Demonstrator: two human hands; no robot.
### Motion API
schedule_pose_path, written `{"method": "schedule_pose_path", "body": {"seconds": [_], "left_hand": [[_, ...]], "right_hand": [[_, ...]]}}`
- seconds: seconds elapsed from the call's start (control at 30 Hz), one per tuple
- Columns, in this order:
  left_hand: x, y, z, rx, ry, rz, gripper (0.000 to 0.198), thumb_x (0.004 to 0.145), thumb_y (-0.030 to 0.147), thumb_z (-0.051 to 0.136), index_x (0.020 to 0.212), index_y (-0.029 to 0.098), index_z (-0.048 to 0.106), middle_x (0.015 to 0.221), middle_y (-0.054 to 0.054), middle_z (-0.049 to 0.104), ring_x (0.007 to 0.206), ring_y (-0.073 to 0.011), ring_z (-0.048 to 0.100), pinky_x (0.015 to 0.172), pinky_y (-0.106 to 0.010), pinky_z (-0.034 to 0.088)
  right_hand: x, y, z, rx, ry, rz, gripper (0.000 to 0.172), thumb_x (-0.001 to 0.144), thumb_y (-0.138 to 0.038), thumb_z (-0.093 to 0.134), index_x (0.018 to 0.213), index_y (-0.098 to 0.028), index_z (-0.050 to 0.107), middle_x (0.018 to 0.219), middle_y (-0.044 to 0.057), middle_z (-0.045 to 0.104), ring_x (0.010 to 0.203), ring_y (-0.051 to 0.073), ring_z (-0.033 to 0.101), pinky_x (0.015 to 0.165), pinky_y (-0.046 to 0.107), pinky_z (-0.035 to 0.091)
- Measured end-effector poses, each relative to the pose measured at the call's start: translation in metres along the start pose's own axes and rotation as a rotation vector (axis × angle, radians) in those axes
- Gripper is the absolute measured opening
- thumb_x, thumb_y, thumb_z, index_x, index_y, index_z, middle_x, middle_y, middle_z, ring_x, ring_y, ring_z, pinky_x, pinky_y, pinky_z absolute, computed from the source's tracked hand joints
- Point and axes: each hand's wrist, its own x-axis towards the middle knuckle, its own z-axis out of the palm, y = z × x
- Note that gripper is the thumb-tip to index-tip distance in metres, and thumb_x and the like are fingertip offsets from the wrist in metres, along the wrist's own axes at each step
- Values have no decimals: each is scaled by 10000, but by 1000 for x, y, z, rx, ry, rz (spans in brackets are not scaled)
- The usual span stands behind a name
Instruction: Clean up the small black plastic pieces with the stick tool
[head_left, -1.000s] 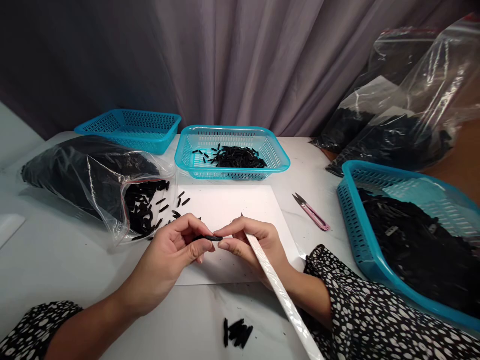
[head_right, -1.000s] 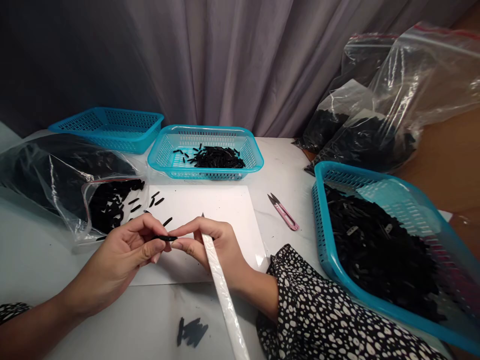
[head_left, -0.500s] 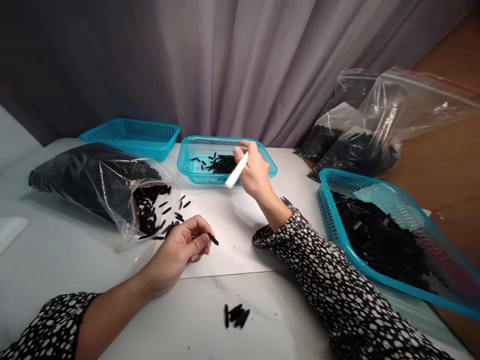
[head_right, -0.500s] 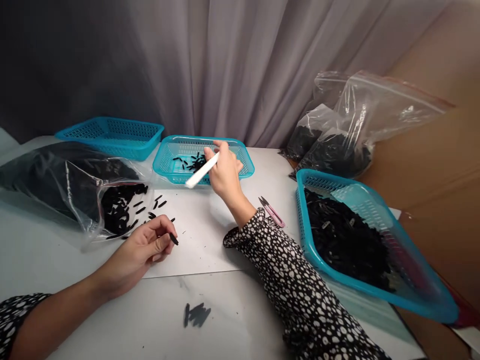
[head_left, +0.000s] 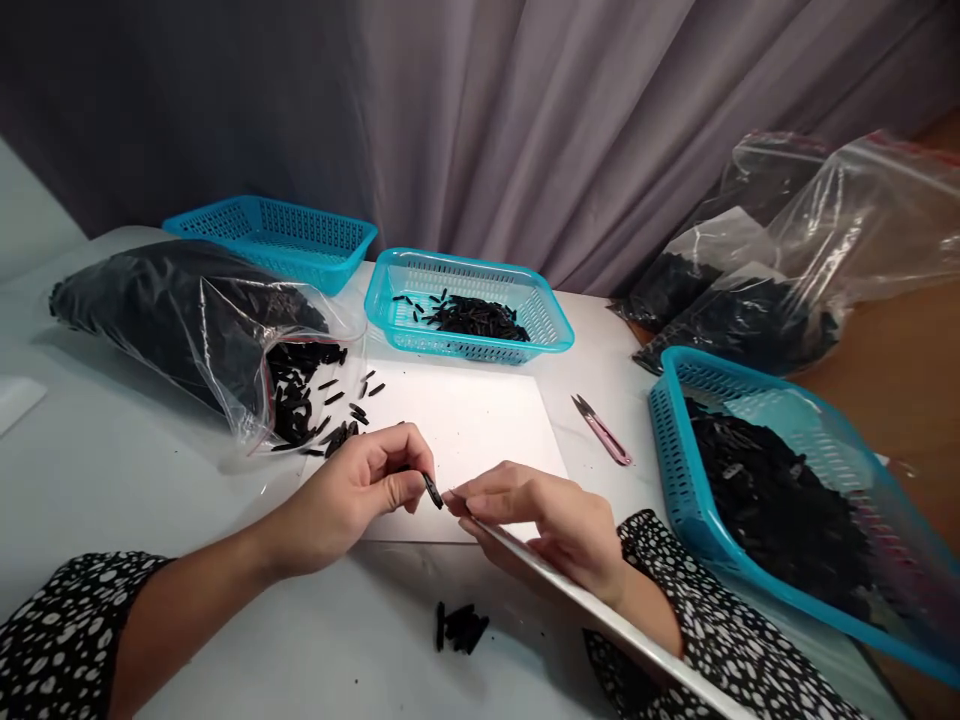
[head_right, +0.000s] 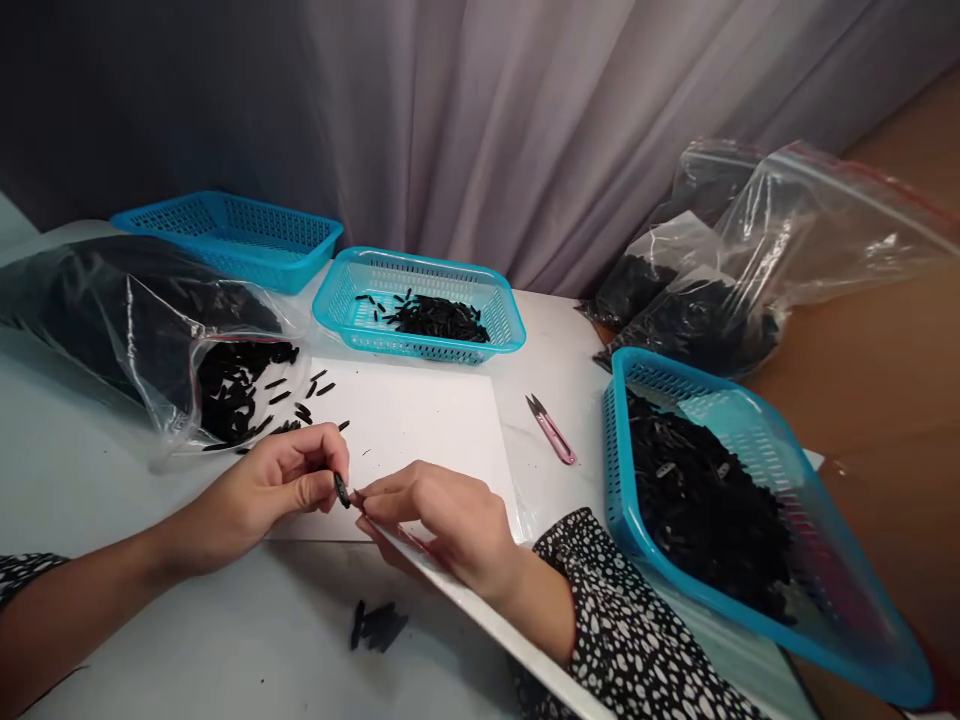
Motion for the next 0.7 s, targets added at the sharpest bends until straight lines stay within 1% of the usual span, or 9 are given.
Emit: {"method": "schedule_pose_path", "body": {"seconds": [0.03,0.1,0.2,0.27,0.33,0.4,0.53,0.7], "left_hand": [[0,1,0,12,-5,-2,148,829,323,657,758,210,593,688,23,542,644,-143,471,612,-279,363],[1,2,0,31,-17,-11,136,827,309,647,753,208,592,682,25,537,644,-143,469,614,-278,369],[0,4,0,43,-32,-30,127,827,291,633,744,208,587,674,26,535,642,-142,460,617,-279,370],[0,5,0,44,-45,-38,126,826,281,629,734,206,585,674,25,535,640,-142,452,615,-278,369],[-1,5,0,41,-55,-41,125,825,277,627,732,204,589,680,22,533,641,-142,450,615,-279,371],[-1,6,1,42,-59,-51,125,828,283,626,738,203,593,689,20,534,643,-142,450,614,-279,372],[-1,6,2,45,-67,-84,144,828,316,633,748,205,589,695,20,531,638,-141,447,598,-274,358],[-3,7,3,-8,-94,-98,190,827,351,654,733,206,575,664,32,510,617,-132,423,576,-265,328]], "right_hand": [[-1,2,0,-36,-3,-35,120,915,-117,648,993,-208,653,881,83,771,744,182,753,602,288,617],[-1,5,2,-123,32,-104,66,928,-148,634,947,-209,650,863,75,755,699,164,728,557,262,597],[-1,4,3,-223,71,-160,76,931,-151,622,882,-206,638,863,72,732,649,143,682,526,242,574],[-1,0,2,-243,33,-148,87,931,-134,623,881,-205,628,889,80,738,683,148,688,552,247,582],[0,-5,0,-242,-31,-110,88,931,-118,628,915,-205,630,929,91,752,764,168,715,612,273,605],[2,-10,-2,-233,-60,-75,96,932,-112,630,942,-207,640,960,99,760,817,182,730,657,299,620],[3,-13,-4,-205,-60,-64,107,913,-102,656,950,-203,655,975,102,768,844,184,738,691,309,626],[4,-12,-4,-192,-82,-69,121,915,-102,658,971,-209,646,1004,108,772,872,189,737,692,323,628]]}}
